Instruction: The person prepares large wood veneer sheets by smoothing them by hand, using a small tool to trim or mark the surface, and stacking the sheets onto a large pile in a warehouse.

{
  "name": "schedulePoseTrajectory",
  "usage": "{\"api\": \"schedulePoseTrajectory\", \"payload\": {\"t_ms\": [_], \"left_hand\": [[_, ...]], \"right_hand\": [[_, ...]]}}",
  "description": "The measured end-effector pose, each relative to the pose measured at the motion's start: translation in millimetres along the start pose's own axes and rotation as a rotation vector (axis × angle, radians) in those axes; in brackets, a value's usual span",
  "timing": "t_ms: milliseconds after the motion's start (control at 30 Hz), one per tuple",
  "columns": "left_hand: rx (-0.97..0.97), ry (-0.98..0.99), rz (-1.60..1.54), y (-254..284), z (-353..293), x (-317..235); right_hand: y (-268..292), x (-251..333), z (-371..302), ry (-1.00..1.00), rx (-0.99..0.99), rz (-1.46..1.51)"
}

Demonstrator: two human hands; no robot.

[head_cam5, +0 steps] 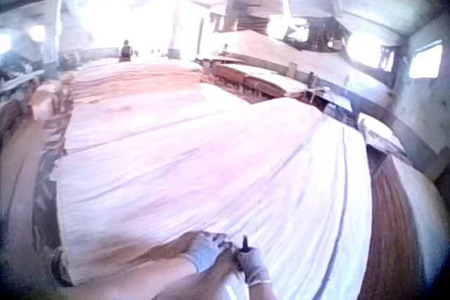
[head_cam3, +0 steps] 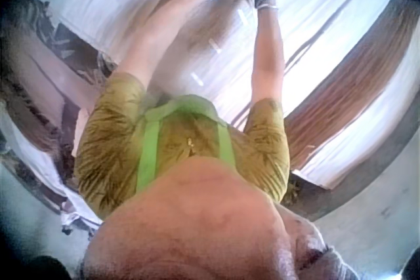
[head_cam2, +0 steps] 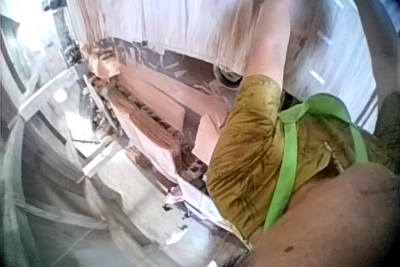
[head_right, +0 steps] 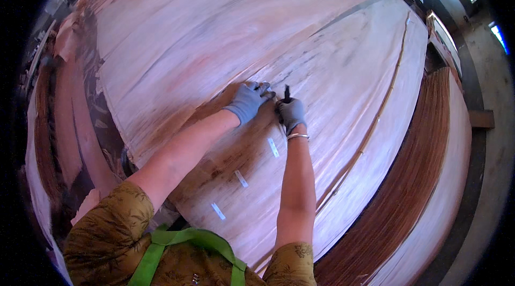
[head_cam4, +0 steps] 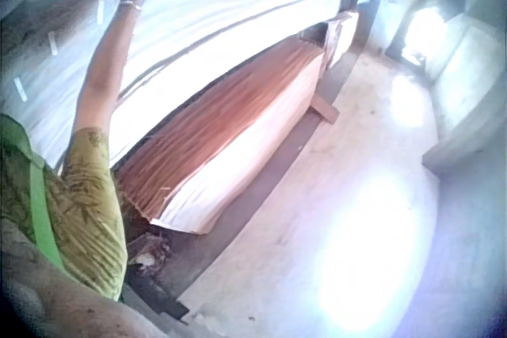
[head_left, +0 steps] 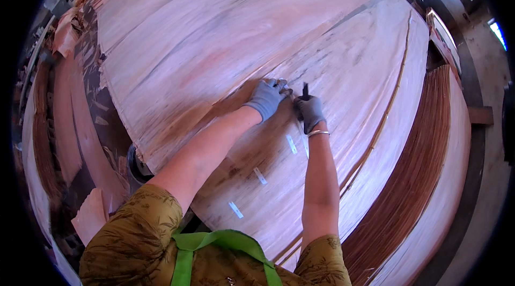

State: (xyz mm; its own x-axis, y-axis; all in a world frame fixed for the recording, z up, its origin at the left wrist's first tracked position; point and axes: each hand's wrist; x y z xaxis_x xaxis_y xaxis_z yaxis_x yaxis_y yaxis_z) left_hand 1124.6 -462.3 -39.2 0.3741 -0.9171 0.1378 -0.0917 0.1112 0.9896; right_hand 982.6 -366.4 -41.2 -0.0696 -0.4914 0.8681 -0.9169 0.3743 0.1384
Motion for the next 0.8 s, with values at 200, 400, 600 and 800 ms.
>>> {"api": "schedulePoseTrajectory", "payload": {"t_ms": [200,400,600,800], "left_hand": [[0.124,0.042,-0.104,13,1,-5],[0.273,-0.083,-0.339,20,8,26],[-0.007,0.051,-0.619,37,-116,20],[0.009,0.081,-0.299,34,-326,36]], "right_hand": [[-26,-10,-57,0.173,-0.178,-0.247],[35,-21,-200,0.244,-0.347,0.275],[87,-93,-458,0.112,-1.154,0.399],[14,-221,-768,-0.069,-1.874,0.197]]}}
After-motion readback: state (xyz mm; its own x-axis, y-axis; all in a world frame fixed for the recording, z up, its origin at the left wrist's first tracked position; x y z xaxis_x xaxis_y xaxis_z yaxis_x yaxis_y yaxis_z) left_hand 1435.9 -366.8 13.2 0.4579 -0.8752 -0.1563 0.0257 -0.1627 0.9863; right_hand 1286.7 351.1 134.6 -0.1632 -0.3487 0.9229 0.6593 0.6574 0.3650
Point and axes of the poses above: each hand's wrist, its own z-axis towards the middle knuckle, its own y-axis out of the back of the hand, x = y × z, and after that the axes turned 8 degrees about x, right-handed
